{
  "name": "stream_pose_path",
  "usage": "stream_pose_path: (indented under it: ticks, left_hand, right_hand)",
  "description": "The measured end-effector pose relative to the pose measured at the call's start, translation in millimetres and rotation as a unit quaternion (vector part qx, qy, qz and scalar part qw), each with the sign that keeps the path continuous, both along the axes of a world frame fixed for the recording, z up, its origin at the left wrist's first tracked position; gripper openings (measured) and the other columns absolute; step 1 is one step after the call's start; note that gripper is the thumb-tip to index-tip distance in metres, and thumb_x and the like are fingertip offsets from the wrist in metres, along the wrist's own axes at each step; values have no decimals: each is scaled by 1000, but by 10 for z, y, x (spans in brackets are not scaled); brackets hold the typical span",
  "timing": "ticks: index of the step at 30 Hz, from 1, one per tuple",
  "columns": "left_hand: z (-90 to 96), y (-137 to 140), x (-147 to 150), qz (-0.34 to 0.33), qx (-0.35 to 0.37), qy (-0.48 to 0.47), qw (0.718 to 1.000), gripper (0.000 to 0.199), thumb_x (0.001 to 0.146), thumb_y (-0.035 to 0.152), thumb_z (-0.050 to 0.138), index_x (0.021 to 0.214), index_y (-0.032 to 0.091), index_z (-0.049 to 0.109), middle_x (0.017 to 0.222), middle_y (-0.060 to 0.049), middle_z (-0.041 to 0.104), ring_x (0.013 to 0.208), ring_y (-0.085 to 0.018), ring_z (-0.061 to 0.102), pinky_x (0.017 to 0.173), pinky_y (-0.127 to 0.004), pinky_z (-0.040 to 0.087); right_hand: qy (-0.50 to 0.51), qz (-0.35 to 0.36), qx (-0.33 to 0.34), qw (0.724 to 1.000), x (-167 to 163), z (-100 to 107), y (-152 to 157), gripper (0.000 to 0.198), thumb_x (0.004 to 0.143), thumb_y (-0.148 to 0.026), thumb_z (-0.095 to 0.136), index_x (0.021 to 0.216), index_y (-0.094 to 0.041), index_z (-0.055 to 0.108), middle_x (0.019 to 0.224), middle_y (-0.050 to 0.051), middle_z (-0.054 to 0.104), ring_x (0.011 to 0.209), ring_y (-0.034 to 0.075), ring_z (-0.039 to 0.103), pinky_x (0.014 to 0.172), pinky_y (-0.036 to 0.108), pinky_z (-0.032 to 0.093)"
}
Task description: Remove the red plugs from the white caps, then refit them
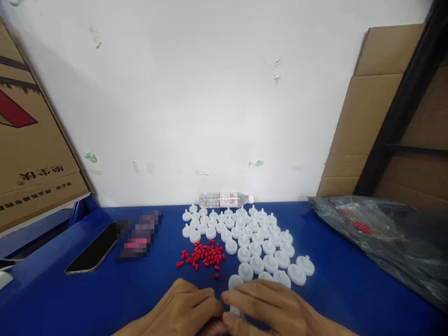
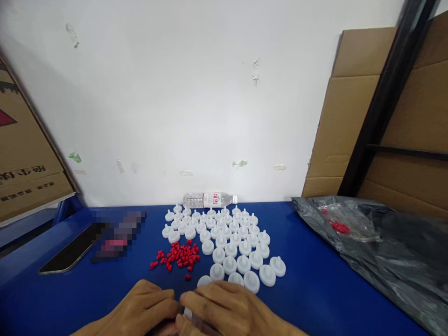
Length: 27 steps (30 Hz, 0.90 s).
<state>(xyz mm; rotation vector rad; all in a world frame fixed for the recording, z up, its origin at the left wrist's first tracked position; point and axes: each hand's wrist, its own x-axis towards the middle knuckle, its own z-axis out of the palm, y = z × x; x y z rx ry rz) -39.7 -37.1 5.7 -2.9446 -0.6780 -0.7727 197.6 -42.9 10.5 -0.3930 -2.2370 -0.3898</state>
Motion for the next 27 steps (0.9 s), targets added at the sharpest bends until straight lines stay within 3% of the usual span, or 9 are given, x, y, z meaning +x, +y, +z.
stream_pose_path:
  ticks: [3, 5, 8, 12, 14, 17, 22, 24, 27]
  left_hand:
    - [33, 63, -26, 30, -10, -22, 999, 21, 106, 21, 38, 105, 22, 58, 79, 2, 69, 62, -14, 65, 62, -28, 46]
    - [22, 135, -61, 65, -32, -19, 997, 20, 103, 17, 40, 109, 24, 58, 83, 2, 68, 63, -14, 65, 61, -28, 44]
    - [-13, 252, -117, 110, -76, 11, 991, 20, 102, 18, 45, 111, 27, 60, 93, 1, 67, 71, -14, 66, 60, -27, 42]
    - [-55, 327, -155, 132, -87, 40, 987, 20, 102, 22, 48, 114, 29, 63, 107, -1, 61, 73, -13, 64, 61, -26, 43]
    - [-79, 326, -161, 132, -85, 52, 986, 21, 101, 23, 50, 116, 30, 63, 108, -1, 60, 74, -12, 65, 63, -25, 44]
    - [-121, 319, -163, 134, -84, 66, 985, 22, 102, 24, 52, 119, 31, 63, 110, -1, 60, 78, -13, 66, 65, -25, 46]
    - [-161, 353, -161, 140, -93, 84, 982, 23, 104, 25, 49, 122, 32, 61, 112, -2, 60, 79, -13, 67, 65, -24, 46]
    - [-161, 368, -158, 138, -86, 82, 983, 22, 104, 25, 48, 120, 32, 62, 111, -1, 61, 78, -13, 67, 64, -24, 44]
    - [-150, 370, -151, 134, -86, 87, 983, 22, 106, 25, 44, 114, 30, 64, 106, -1, 61, 72, -12, 65, 59, -24, 40]
  right_hand:
    - [-10, -36, 31, 999, 141, 29, 122, 21, 99, -13, 54, 110, -19, 70, 113, 6, 77, 103, 16, 73, 87, 24, 61]
    - [8, -77, 52, 996, 309, 54, 265, 24, 99, -12, 50, 113, -17, 68, 114, 11, 76, 102, 17, 74, 81, 24, 61]
    - [41, -164, -20, 985, 625, 121, 504, 16, 99, -18, 55, 112, -19, 65, 114, 9, 75, 98, 18, 74, 81, 25, 60]
    - [104, -325, -158, 927, 1021, 203, 759, 13, 97, -36, 60, 101, -23, 61, 101, 3, 76, 80, 20, 74, 68, 30, 57]
    - [95, -372, -198, 902, 1177, 190, 858, 15, 96, -38, 57, 95, -24, 61, 101, 3, 74, 81, 22, 72, 69, 32, 54]
    - [55, -413, -219, 882, 1343, 112, 972, 19, 93, -41, 58, 89, -23, 64, 99, 7, 71, 90, 26, 68, 76, 35, 50]
    - [-22, -483, -335, 809, 1432, 22, 1025, 15, 89, -35, 62, 84, -24, 70, 76, 3, 69, 66, 22, 64, 56, 30, 38]
    - [-34, -491, -375, 786, 1432, 26, 1015, 13, 89, -34, 62, 85, -24, 70, 74, 2, 71, 65, 21, 65, 53, 29, 34]
    - [-27, -501, -379, 777, 1452, 72, 1014, 15, 89, -38, 63, 95, -25, 69, 77, 2, 73, 69, 23, 66, 53, 28, 35]
